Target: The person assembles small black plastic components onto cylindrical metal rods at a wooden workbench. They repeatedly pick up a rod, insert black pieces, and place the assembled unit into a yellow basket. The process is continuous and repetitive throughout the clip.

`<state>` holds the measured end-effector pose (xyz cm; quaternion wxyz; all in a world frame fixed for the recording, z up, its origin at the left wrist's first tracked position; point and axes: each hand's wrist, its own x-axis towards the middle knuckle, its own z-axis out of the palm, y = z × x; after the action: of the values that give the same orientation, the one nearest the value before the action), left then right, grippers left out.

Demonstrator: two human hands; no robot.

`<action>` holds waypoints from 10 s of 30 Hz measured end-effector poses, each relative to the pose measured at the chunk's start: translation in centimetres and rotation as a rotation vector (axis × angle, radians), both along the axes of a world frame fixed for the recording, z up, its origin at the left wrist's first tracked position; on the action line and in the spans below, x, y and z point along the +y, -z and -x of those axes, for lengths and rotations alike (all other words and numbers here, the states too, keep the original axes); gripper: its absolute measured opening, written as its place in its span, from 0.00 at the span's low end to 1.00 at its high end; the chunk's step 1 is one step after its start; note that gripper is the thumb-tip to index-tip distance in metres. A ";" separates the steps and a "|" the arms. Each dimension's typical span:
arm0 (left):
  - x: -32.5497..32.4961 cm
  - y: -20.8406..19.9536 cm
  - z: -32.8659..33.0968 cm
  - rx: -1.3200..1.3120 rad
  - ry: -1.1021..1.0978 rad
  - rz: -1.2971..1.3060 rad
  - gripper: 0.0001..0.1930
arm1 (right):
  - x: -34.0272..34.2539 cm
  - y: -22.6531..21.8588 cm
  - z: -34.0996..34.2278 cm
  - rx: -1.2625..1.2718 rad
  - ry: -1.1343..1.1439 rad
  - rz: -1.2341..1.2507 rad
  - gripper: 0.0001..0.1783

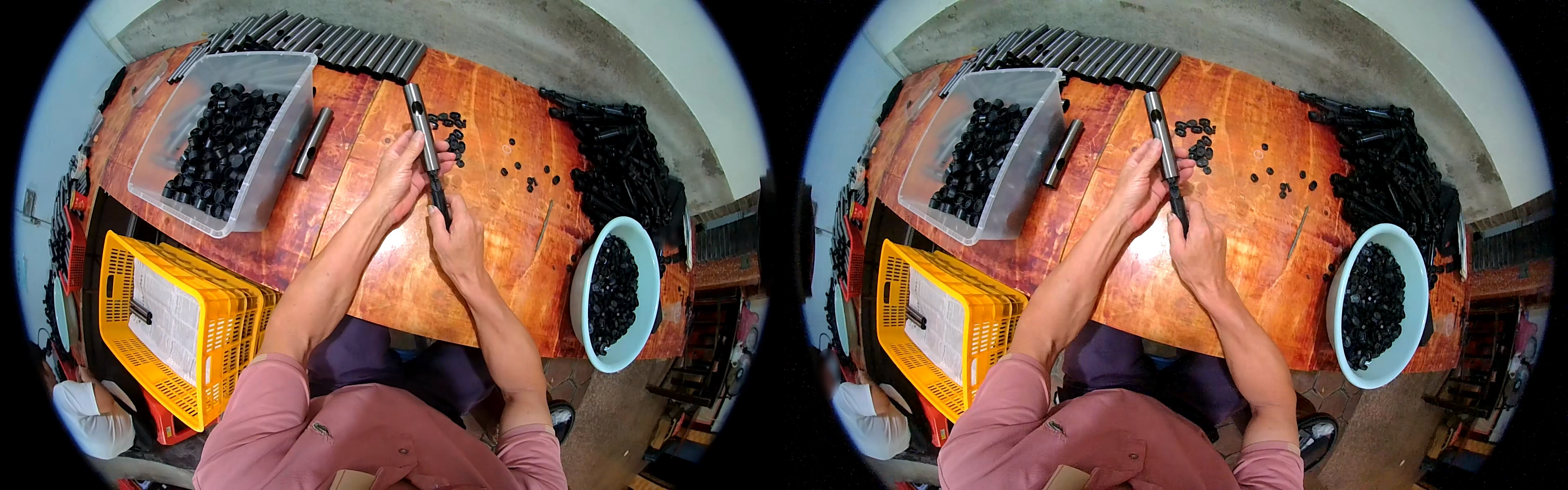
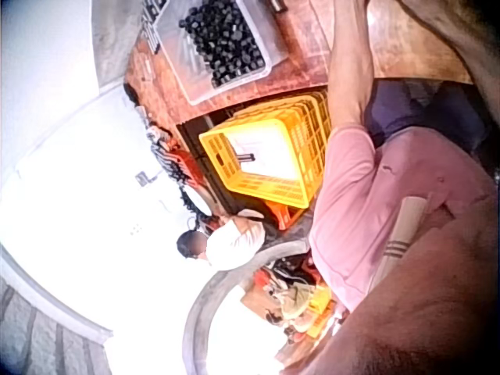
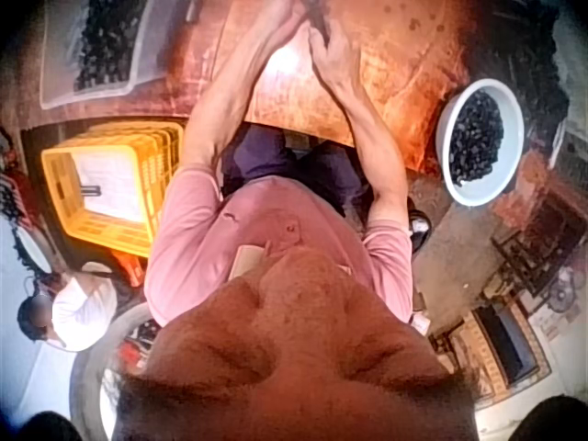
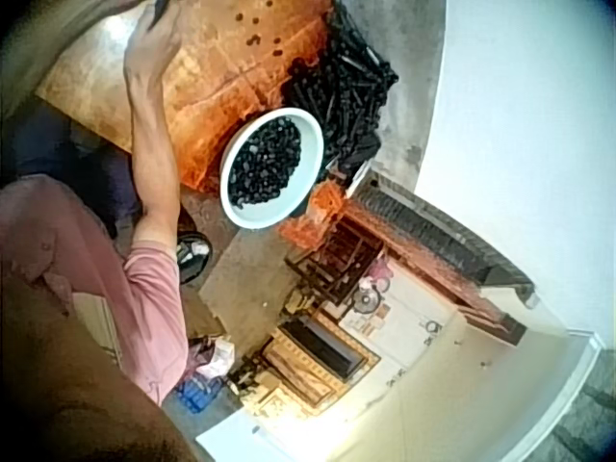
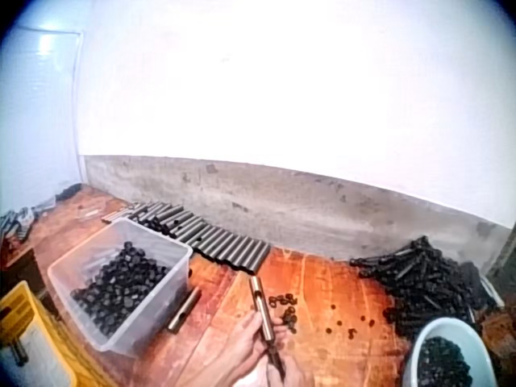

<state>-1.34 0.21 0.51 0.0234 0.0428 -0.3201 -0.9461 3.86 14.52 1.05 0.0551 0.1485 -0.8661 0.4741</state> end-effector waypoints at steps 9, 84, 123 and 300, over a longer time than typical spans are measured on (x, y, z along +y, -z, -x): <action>0.5 -0.5 -0.3 -0.009 -0.002 0.094 0.15 | 0.2 -0.1 0.1 -0.006 0.010 -0.003 0.14; 3.4 -1.3 -2.5 0.009 0.540 0.049 0.18 | 5.5 -0.8 4.7 -0.484 -0.151 0.900 0.24; 0.9 -1.1 -0.6 -0.233 -0.235 -0.246 0.25 | -0.1 0.4 -0.5 0.400 -0.020 0.400 0.48; -28.1 -12.2 -7.8 -0.225 0.213 2.264 0.16 | 0.0 0.9 1.6 -0.123 -0.078 0.691 0.16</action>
<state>6.50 -27.93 12.75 -0.0606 0.0544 -0.9914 -0.1027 2.24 14.53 0.14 0.0315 0.1249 -0.6501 0.7488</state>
